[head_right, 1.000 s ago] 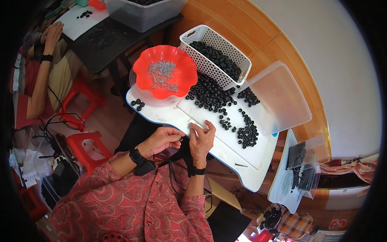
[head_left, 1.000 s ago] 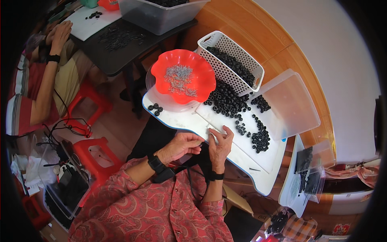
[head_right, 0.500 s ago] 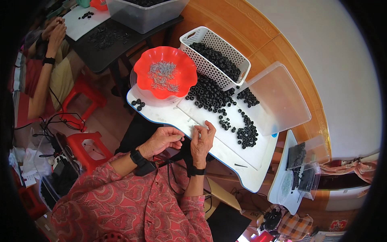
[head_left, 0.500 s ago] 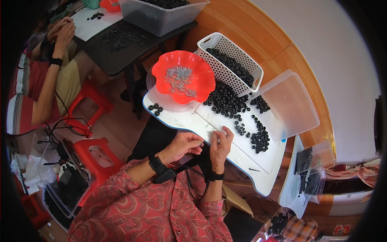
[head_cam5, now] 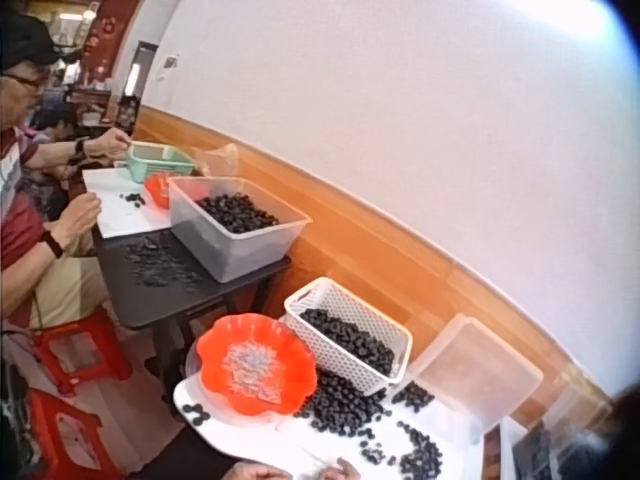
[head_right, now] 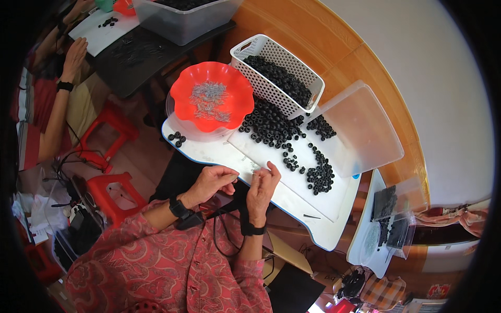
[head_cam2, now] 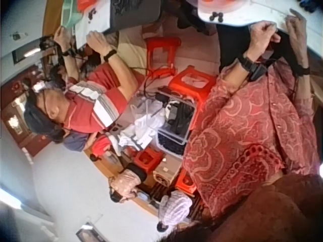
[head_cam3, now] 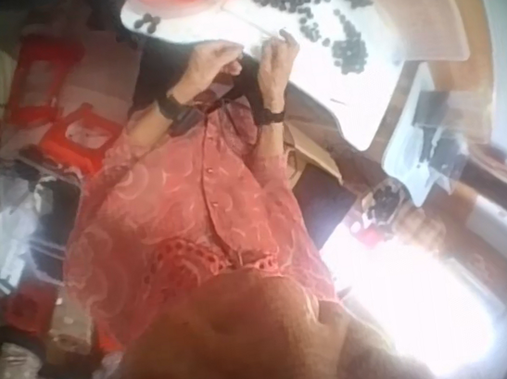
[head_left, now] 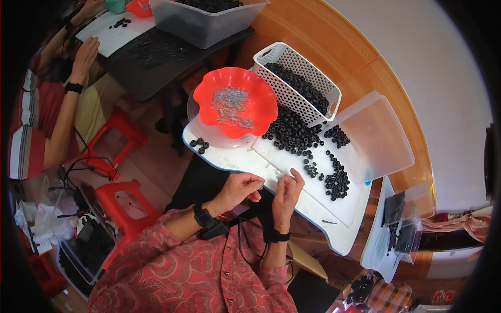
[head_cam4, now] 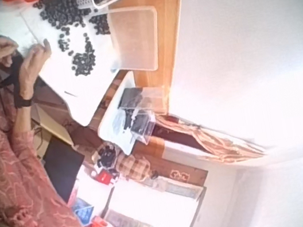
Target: Assembling small black plastic circular parts with silver metal components at a workbench.
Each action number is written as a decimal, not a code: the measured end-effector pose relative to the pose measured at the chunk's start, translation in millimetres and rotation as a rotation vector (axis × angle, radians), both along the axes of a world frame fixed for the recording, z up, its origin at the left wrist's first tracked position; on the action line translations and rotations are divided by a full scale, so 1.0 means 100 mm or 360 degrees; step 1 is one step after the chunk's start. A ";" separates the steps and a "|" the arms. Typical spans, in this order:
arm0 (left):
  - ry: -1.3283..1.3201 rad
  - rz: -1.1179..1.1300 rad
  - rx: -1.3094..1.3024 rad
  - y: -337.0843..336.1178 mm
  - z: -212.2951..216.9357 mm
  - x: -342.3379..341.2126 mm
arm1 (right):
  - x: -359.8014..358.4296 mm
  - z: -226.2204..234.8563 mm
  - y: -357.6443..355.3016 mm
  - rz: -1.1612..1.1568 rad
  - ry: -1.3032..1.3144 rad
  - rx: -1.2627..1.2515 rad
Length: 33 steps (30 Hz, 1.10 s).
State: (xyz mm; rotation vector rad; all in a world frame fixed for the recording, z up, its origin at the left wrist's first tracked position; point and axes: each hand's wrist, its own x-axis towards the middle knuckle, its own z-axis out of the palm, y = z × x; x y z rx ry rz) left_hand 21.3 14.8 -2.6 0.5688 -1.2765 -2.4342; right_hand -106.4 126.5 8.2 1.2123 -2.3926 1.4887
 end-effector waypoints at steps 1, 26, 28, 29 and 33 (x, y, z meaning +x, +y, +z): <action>-0.0042 -0.0011 -0.0076 -0.01 0.01 -0.01 | 0.03 0.00 0.01 0.0044 0.0036 -0.0009; 0.0037 0.0060 -0.0204 -0.04 0.11 -0.21 | 0.22 0.29 -0.04 -0.0046 -0.0240 -0.0001; 0.0048 0.0079 -0.0211 -0.05 0.11 -0.21 | 0.23 0.28 -0.06 -0.0040 -0.0305 -0.0041; 0.0038 0.0088 -0.0208 -0.05 0.11 -0.21 | 0.23 0.27 -0.06 -0.0014 -0.0348 -0.0037; 0.0018 0.0125 -0.0340 -0.02 0.05 -0.22 | 0.27 0.26 -0.09 0.0021 -0.0604 -0.0092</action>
